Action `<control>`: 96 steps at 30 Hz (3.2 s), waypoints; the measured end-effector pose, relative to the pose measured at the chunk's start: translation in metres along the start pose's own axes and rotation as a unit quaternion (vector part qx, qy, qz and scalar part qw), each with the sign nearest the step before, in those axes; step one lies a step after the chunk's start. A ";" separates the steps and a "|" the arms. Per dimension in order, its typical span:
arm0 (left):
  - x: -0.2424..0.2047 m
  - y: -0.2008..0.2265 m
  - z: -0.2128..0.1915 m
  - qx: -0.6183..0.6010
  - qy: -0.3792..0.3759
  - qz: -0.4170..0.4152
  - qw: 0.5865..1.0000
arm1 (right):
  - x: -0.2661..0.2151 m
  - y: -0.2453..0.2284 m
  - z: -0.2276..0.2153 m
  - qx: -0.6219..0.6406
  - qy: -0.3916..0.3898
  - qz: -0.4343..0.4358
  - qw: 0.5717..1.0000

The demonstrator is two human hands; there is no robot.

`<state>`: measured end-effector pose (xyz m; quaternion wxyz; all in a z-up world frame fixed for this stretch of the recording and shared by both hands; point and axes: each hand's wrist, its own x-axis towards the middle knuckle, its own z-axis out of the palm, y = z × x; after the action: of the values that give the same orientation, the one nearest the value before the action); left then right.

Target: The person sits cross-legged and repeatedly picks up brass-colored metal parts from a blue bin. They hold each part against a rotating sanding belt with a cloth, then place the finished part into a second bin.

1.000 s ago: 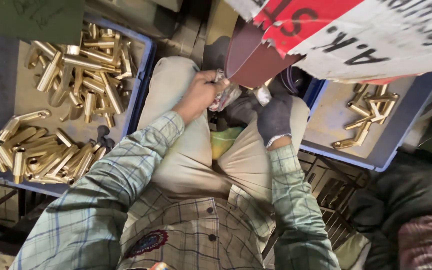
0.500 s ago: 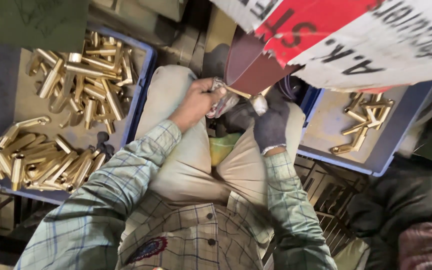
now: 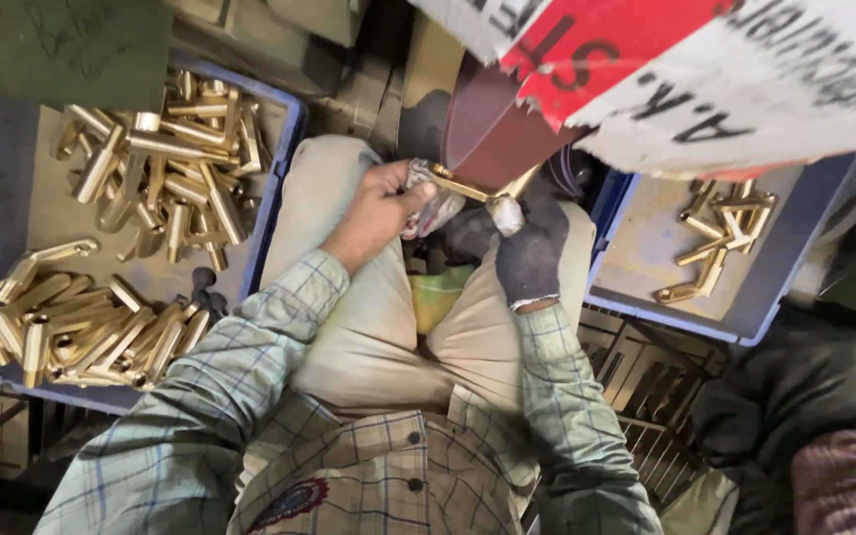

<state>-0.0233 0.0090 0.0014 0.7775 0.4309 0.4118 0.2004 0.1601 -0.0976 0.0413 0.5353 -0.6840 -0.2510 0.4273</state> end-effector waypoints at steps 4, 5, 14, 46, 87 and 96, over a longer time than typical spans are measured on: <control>0.018 0.009 0.004 -0.056 0.052 -0.082 0.994 | 0.028 0.019 -0.009 -0.366 -0.055 -0.237 0.898; 0.021 0.012 0.004 -0.060 0.064 -0.094 0.992 | 0.034 0.024 -0.009 -0.391 -0.083 -0.209 0.893; -0.012 0.008 -0.003 -0.034 -0.010 0.016 0.999 | -0.002 0.033 -0.008 -0.192 0.036 -0.109 0.975; -0.143 0.084 0.027 -0.098 -0.170 0.167 0.966 | -0.141 -0.096 -0.002 -0.236 0.086 -0.362 0.898; 0.021 0.002 -0.008 0.002 0.090 -0.053 0.995 | 0.050 0.066 -0.017 -0.561 -0.032 -0.246 0.790; -0.020 0.024 -0.003 -0.057 -0.006 0.022 0.998 | -0.007 -0.018 0.013 -0.044 0.021 -0.084 0.995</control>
<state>-0.0364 0.0104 0.0298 0.7989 0.3961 0.3850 0.2382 0.1480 -0.0910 0.0601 0.5436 -0.6921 -0.3153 0.3551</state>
